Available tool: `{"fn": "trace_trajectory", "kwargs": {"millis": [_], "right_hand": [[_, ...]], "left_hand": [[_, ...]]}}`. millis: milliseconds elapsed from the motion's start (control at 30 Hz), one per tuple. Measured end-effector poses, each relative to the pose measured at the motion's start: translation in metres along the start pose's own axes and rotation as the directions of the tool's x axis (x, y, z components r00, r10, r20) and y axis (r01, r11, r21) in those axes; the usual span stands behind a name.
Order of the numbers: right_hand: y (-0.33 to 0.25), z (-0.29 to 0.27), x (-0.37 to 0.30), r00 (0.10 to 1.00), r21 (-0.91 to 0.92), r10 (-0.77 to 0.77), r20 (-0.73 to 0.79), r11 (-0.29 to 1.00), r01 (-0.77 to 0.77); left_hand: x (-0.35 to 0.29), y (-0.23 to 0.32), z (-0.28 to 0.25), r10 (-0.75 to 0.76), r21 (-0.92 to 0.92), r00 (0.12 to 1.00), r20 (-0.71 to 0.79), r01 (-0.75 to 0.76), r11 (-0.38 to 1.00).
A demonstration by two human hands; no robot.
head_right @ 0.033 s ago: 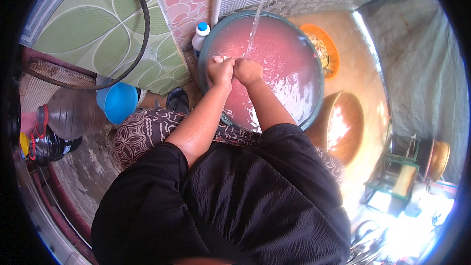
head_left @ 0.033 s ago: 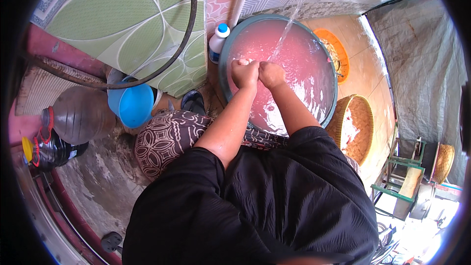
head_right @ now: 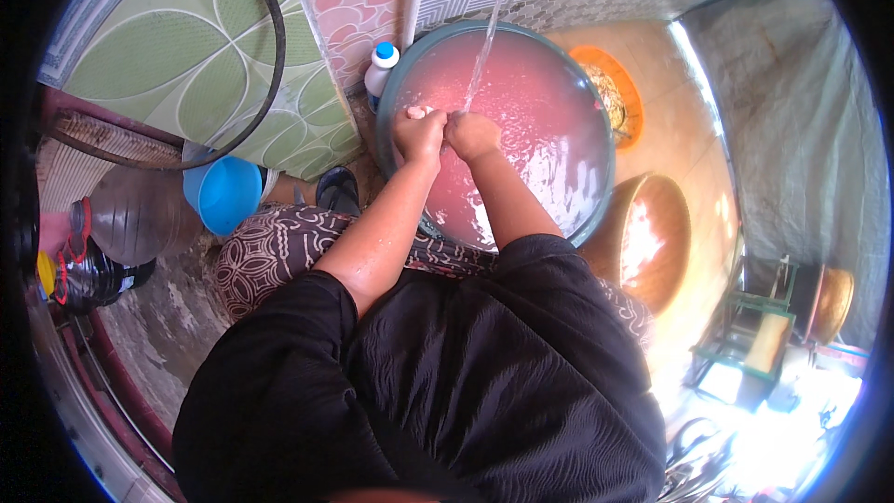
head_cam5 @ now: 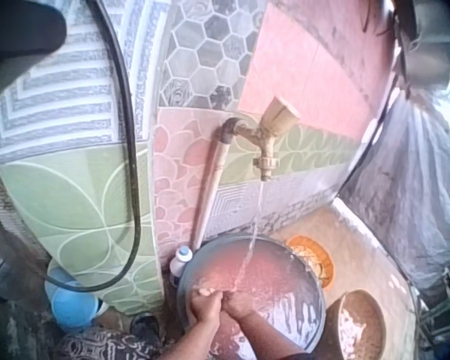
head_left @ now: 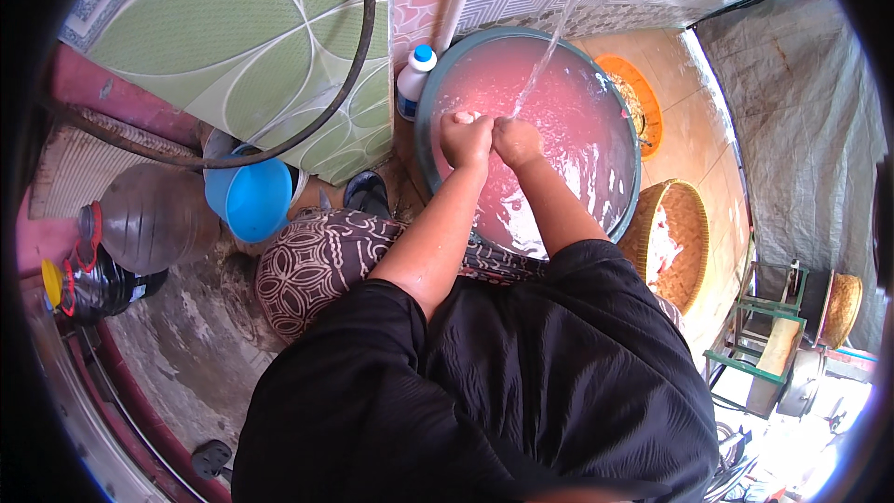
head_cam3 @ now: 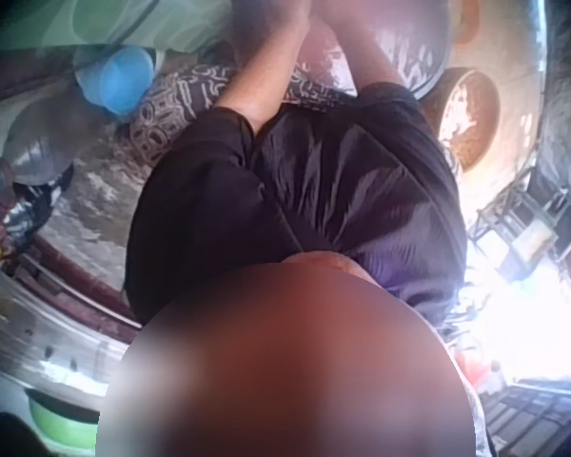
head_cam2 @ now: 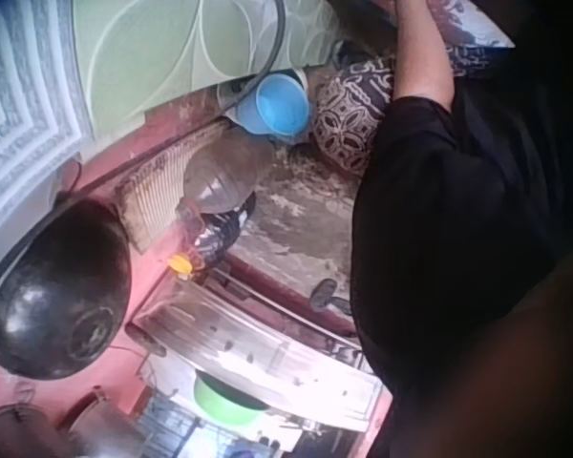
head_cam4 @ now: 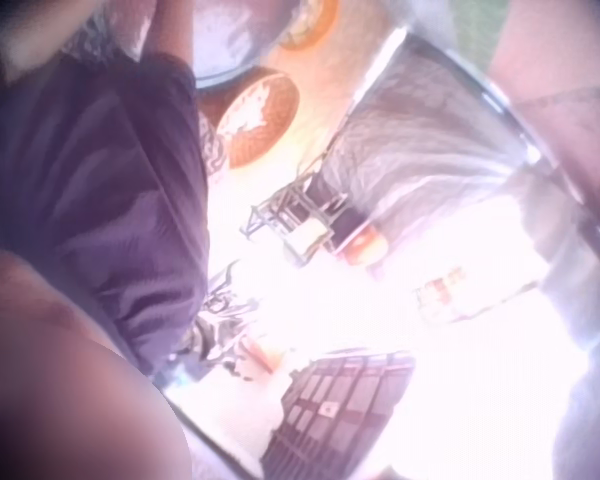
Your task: The person washes pieces of raw meat by hand in a large basin filled with pink water. They repeatedly submerge, rub, and squeeze the meat under a running tap to clean it, then transfer the washed pieces into a woven basket nearby.
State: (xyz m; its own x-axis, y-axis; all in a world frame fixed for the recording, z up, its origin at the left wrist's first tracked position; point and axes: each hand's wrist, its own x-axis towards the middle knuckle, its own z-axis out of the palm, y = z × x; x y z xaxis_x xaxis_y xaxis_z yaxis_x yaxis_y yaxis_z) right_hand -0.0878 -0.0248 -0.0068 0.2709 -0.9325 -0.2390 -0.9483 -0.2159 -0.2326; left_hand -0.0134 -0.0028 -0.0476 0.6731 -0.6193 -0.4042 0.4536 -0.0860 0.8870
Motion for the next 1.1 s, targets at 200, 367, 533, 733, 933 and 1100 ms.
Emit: {"fn": "trace_trajectory", "kwargs": {"millis": [200, 367, 533, 733, 933, 1100], "right_hand": [[0.012, -0.003, 0.004, 0.973, 0.130, 0.217, 0.078, 0.966, -0.225], [0.062, -0.006, 0.000, 0.942, -0.102, 0.319, 0.099, 0.945, -0.309], [0.133, 0.009, -0.021, 0.919, -0.003, 0.349, 0.184, 0.935, -0.355], [0.065, 0.001, -0.057, 0.974, 0.832, 0.153, 0.169, 0.507, -0.224], [0.027, -0.016, -0.051, 0.969, 0.970, 0.112, 0.221, 0.080, -0.230], [0.039, -0.001, -0.040, 0.972, 0.948, -0.014, 0.234, -0.219, -0.232]], "left_hand": [[-0.006, 0.007, 0.003, -0.036, 0.011, 0.999, 0.031, 0.035, 0.999], [0.027, 0.012, -0.014, -0.104, -0.343, 0.994, 0.029, 0.108, 0.933], [0.018, 0.012, -0.004, -0.260, -0.315, 0.964, 0.054, 0.263, 0.912], [-0.006, 0.029, -0.008, -0.368, -0.220, 0.898, 0.240, 0.420, 0.880], [-0.017, 0.024, -0.006, -0.295, -0.022, 0.861, 0.414, 0.334, 0.942], [-0.029, 0.052, -0.014, -0.327, 0.179, 0.812, 0.483, 0.274, 0.945]]}}
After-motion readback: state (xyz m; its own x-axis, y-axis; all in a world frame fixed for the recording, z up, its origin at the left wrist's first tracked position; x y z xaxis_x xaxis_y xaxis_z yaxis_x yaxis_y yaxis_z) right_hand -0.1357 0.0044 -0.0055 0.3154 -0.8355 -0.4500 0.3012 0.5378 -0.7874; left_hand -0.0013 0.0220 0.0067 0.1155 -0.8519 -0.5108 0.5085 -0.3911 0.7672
